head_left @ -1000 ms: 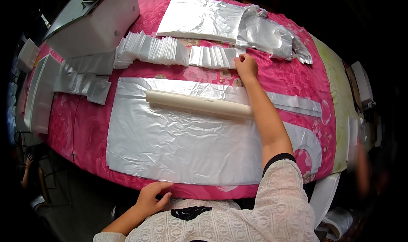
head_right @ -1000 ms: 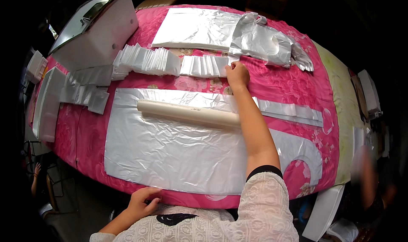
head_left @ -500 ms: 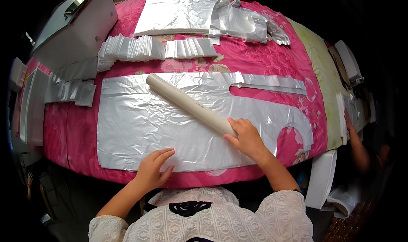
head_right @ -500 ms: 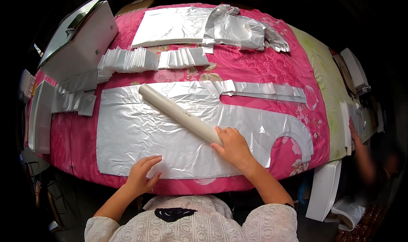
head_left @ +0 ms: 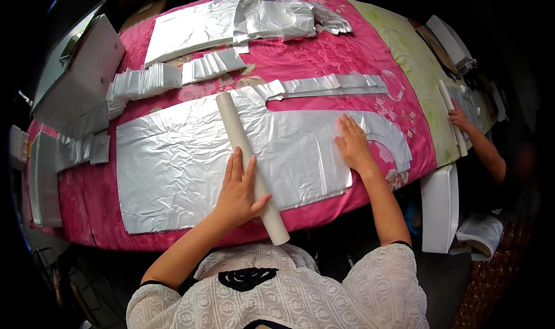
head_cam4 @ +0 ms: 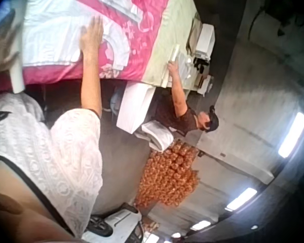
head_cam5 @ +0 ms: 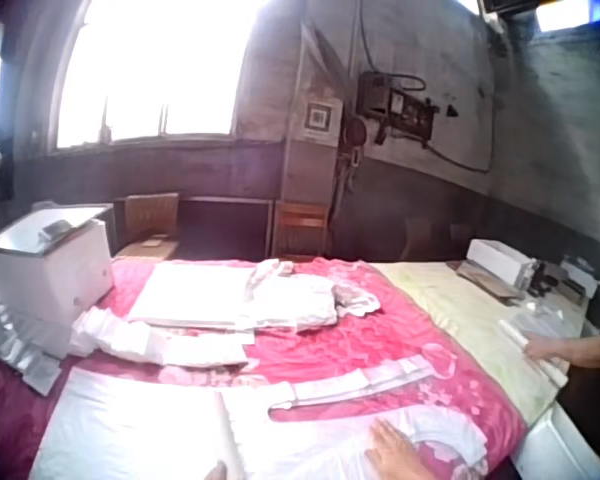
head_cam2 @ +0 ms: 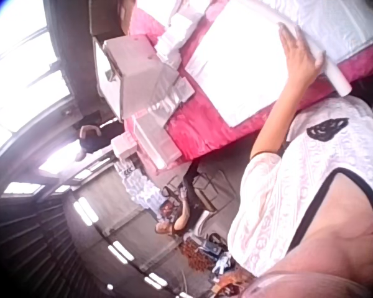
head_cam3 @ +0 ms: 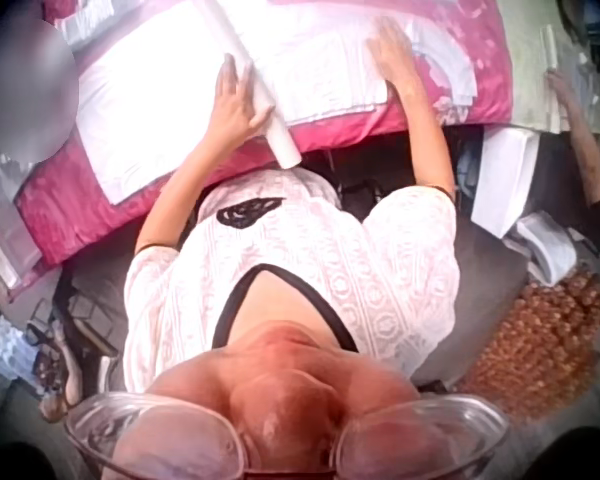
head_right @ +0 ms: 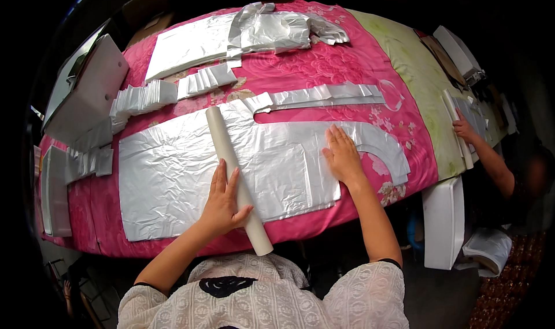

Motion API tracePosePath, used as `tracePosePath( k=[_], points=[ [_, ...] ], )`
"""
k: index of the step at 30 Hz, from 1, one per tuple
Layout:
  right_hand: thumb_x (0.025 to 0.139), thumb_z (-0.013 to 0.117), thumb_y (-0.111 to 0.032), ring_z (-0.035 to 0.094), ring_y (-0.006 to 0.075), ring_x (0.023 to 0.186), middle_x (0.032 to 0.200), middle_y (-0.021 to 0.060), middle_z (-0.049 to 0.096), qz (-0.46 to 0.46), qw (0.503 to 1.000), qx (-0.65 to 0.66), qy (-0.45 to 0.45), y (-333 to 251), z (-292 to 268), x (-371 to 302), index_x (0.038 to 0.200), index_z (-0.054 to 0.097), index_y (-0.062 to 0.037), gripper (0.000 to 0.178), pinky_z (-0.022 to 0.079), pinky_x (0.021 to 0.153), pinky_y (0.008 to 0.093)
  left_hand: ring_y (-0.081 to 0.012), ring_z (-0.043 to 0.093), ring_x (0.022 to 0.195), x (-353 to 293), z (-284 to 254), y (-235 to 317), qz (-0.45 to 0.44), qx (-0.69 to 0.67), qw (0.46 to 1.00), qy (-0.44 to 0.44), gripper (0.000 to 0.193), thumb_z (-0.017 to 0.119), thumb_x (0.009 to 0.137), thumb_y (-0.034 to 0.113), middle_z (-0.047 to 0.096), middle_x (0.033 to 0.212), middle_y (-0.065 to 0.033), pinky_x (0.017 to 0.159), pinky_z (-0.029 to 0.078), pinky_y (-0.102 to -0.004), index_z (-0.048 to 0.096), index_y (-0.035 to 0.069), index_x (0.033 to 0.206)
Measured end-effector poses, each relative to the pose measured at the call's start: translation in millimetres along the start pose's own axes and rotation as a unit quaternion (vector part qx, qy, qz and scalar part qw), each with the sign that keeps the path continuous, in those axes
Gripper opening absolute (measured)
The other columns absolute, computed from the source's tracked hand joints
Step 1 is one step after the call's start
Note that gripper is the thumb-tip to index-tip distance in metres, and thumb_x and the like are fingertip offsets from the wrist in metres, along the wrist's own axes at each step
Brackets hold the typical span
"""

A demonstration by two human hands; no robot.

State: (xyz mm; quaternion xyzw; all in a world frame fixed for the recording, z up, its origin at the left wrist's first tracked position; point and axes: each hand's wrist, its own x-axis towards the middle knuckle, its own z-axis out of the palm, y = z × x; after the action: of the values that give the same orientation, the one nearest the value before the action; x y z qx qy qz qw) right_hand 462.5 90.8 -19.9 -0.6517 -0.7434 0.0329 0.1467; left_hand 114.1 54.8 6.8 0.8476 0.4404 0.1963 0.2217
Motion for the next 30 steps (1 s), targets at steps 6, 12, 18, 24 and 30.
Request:
tracePosePath(
  k=[6, 12, 18, 24, 30],
  points=[
    [0.086, 0.052, -0.017, 0.053, 0.0328, 0.111, 0.119, 0.0189, 0.056, 0.143, 0.975, -0.067, 0.156, 109.3, -19.5, -34.8, 0.114, 0.057, 0.0018, 0.034, 0.040, 0.095, 0.0373, -0.0456, 0.010, 0.135, 7.2, 7.3, 9.8, 0.018, 0.015, 1.000, -0.014, 0.085, 0.064, 0.074, 0.041, 0.004, 0.147, -0.0283, 0.109, 0.018, -0.0483, 0.027, 0.003, 0.140],
    [0.073, 0.066, -0.011, 0.060, 0.0330, 0.091, 0.093, 0.0156, 0.065, 0.167, 0.959, 0.030, 0.228, 52.9, -47.4, -26.2, 0.078, 0.058, -0.0004, 0.014, 0.047, 0.079, 0.0375, -0.0448, 0.008, 0.135, 11.0, 4.6, 10.8, 0.022, 0.010, 0.999, -0.031, 0.080, 0.063, 0.075, 0.041, 0.007, 0.147, -0.0273, 0.109, 0.018, -0.0486, 0.030, 0.003, 0.138],
    [0.074, 0.067, -0.005, 0.048, 0.0069, 0.063, 0.071, -0.0003, 0.054, 0.103, 0.882, 0.455, 0.062, -123.0, -44.6, -20.1, 0.080, 0.053, -0.0036, 0.015, 0.042, 0.058, 0.0219, -0.0401, 0.021, 0.132, 9.5, -5.7, 14.0, 0.015, -0.112, 0.990, 0.088, 0.074, 0.067, 0.076, 0.033, 0.019, 0.143, -0.0272, 0.106, 0.025, -0.0445, 0.034, 0.001, 0.134],
    [0.074, 0.070, -0.012, 0.055, 0.0279, 0.103, 0.110, 0.0134, 0.056, -0.227, 0.848, 0.472, -0.084, -238.6, -39.4, -44.9, 0.111, 0.057, -0.0053, 0.040, 0.044, 0.089, 0.0360, -0.0155, 0.063, 0.080, 0.5, -57.6, -12.3, -0.301, -0.596, 0.741, -0.071, 0.029, 0.063, 0.085, 0.015, 0.065, 0.092, -0.0119, 0.070, 0.051, -0.0270, 0.057, -0.002, 0.107],
    [0.072, 0.071, -0.040, 0.056, 0.0247, 0.069, 0.078, 0.0065, 0.059, -0.112, 0.972, 0.201, -0.045, -234.0, -50.9, -91.4, 0.087, 0.059, -0.0048, 0.040, 0.045, 0.058, 0.0363, -0.0111, 0.061, 0.071, -47.3, -120.8, -115.2, -0.382, -0.431, 0.815, -0.063, 0.017, 0.062, 0.082, 0.011, 0.064, 0.081, -0.0049, 0.065, 0.048, -0.0238, 0.061, 0.002, 0.096]
  ],
)
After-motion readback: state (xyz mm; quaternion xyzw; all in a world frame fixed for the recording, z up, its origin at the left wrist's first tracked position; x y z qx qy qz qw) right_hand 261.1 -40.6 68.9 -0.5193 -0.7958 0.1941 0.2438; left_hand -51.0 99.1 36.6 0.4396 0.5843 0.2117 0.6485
